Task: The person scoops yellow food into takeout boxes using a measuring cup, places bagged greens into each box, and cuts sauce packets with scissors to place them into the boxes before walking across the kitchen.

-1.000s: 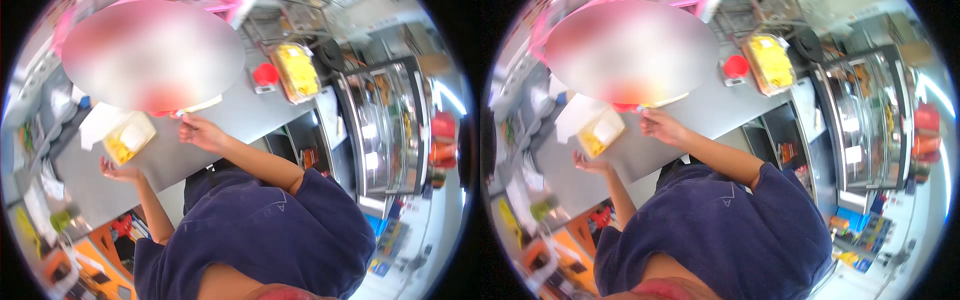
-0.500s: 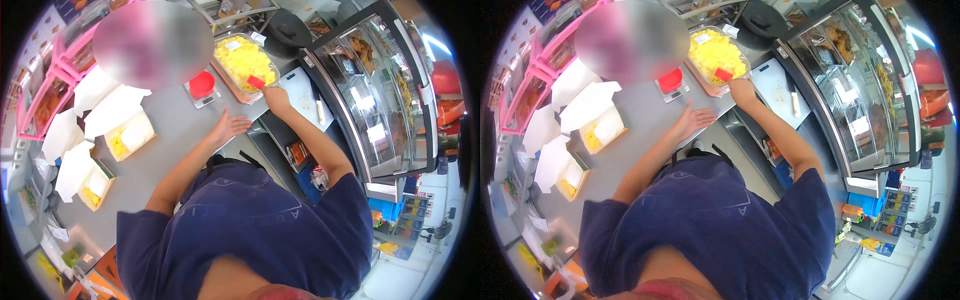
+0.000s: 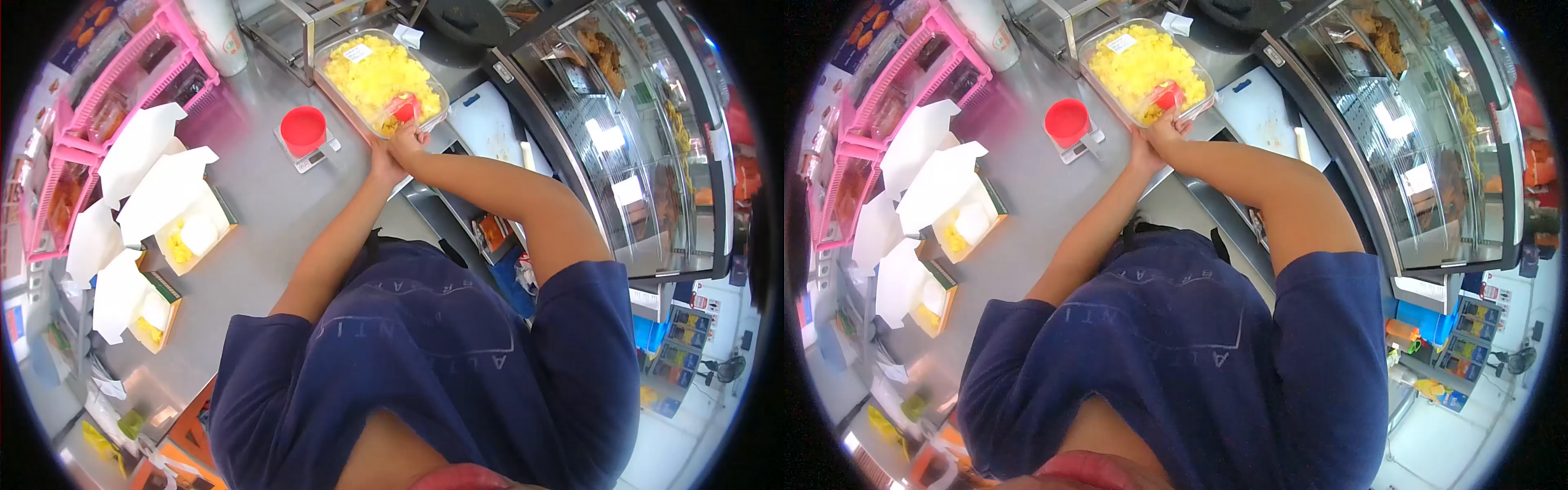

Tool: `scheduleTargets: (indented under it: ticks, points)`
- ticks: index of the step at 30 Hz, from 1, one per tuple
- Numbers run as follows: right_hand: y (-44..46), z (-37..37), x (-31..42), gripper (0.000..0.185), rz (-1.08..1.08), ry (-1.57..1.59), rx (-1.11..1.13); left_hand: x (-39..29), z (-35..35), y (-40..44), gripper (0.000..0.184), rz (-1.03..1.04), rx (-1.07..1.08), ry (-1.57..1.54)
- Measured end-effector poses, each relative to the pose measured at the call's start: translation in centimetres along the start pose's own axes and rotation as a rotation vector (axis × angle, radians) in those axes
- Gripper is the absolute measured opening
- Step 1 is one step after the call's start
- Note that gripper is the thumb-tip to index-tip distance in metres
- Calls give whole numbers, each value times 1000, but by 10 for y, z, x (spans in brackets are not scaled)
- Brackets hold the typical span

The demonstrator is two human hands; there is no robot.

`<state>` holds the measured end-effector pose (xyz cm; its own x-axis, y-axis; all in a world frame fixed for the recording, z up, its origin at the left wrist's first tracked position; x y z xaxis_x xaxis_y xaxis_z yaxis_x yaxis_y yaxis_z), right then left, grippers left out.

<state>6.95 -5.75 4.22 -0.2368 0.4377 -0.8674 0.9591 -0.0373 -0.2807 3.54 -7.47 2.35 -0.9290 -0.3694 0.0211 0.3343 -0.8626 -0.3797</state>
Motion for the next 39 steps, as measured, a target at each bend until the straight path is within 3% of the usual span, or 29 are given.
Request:
scheduleTargets:
  ticks: [4, 7, 9, 10, 13, 15, 16, 19, 22, 27, 31, 32, 35, 38, 39]
  points:
    - [14, 31, 13, 24, -4, -77, 122, -2, -3, 3, 105, 18, 32, 2]
    - [17, 39, 16, 26, -46, -114, 204, -8, 15, 4, 98, -56, 367, -235]
    - [18, 45, 13, 26, -60, -50, 253, -7, 10, 6, 95, -32, 185, -295]
    - [21, 49, 13, 26, -67, 27, 290, -7, 8, 6, 94, -21, 95, -323]
    - [39, 62, 14, 26, -57, 397, 467, -8, 8, 6, 91, 21, 113, -257]
    - [52, 67, 7, 26, -10, 645, 539, -7, 12, 6, 92, -74, 286, -362]
    - [60, 65, 1, 26, 0, 744, 509, -6, 14, 5, 92, -119, 372, -416]
    - [60, 19, -36, 27, -29, 848, 4, -2, -15, 15, 95, -36, -54, -150]
    - [48, -12, -60, 25, -198, 857, 11, -7, 3, 8, 97, -74, 8, -218]
    - [60, -16, -71, 27, -192, 1272, -13, -12, 17, 3, 97, -66, -1, -142]
    - [35, 13, -99, 27, 72, 1783, -213, -15, 15, 10, 97, -56, 6, -56]
    - [27, 35, -94, 29, 170, 1835, -73, -16, 15, 11, 97, -45, -23, -50]
    - [-19, 77, -78, 28, 851, 2290, 160, -14, 21, 0, 96, -40, -97, -62]
    - [-34, 80, -57, 26, 1185, 2450, 14, -14, 18, 2, 93, -51, -89, -121]
    - [-34, 74, -65, 27, 1155, 2288, -98, -16, 16, 4, 90, -40, -66, -121]
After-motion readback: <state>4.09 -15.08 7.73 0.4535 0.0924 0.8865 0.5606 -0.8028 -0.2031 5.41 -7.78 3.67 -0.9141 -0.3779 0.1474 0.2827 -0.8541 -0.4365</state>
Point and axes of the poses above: each hand's wrist, its own y-axis towards the middle knuckle, its own z-axis out of the palm, x = y × z, the point moved 10 cm from there along y, towards the middle knuckle, and after that the axes turned 11 degrees about -x, right-handed, at the moved point
